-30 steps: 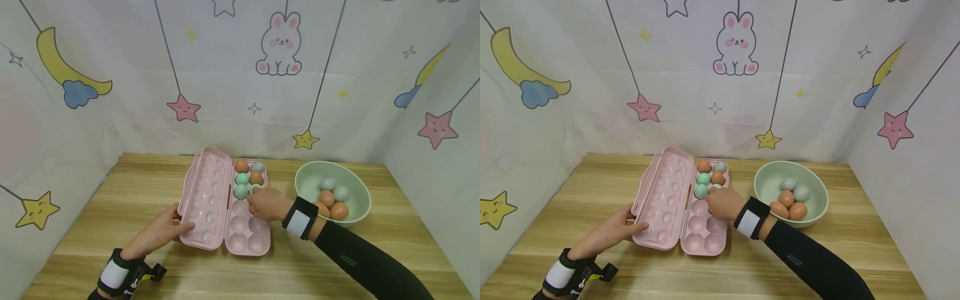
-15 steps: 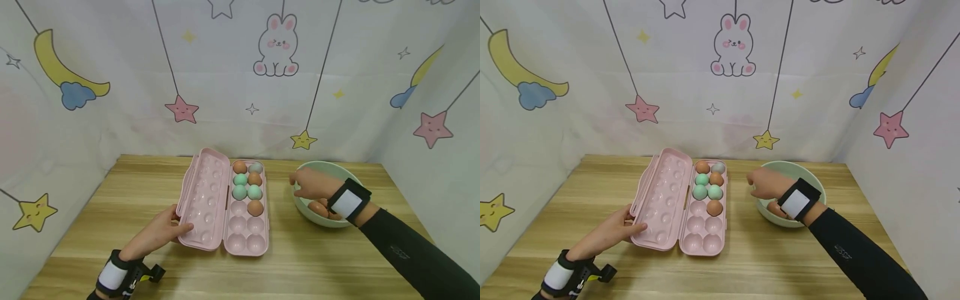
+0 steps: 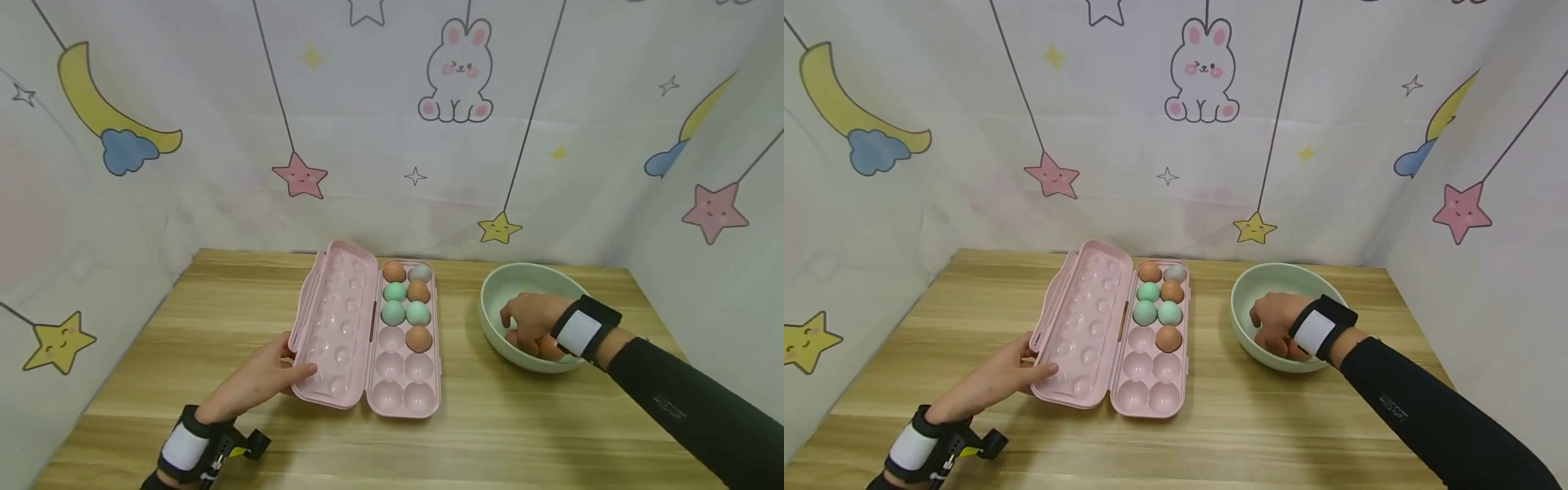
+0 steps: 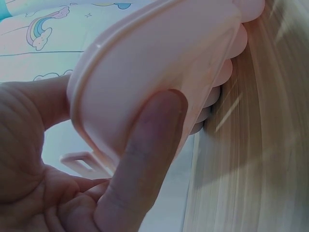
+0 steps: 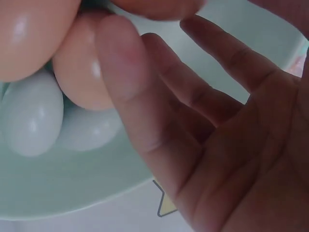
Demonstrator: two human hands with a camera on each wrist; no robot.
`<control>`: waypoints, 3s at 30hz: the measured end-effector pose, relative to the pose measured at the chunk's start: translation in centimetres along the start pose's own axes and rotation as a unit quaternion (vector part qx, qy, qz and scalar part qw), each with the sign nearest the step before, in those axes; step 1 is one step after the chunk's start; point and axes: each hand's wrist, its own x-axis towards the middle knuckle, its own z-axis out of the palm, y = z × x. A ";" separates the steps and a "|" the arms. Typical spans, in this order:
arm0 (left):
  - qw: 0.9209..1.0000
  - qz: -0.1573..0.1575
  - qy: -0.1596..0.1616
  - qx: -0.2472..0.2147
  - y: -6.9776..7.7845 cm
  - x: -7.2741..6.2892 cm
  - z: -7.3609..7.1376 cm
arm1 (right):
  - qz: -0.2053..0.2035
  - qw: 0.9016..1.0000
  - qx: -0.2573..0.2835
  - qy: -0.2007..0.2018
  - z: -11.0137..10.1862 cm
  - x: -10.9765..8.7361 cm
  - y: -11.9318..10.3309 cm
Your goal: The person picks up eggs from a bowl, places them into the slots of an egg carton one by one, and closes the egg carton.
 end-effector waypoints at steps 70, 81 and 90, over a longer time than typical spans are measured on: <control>1.000 0.002 0.004 0.008 -0.1 0.1 -0.1 | -0.185 0.949 -0.102 0.234 1.9 8.7 -15.3; 1.000 -0.002 0.006 0.013 0.2 0.2 -0.1 | -0.193 0.938 -0.102 0.267 1.9 8.2 -15.4; 1.000 0.008 0.003 0.004 -0.2 -0.1 -0.2 | -0.149 0.961 -0.047 0.227 -1.7 5.1 -11.6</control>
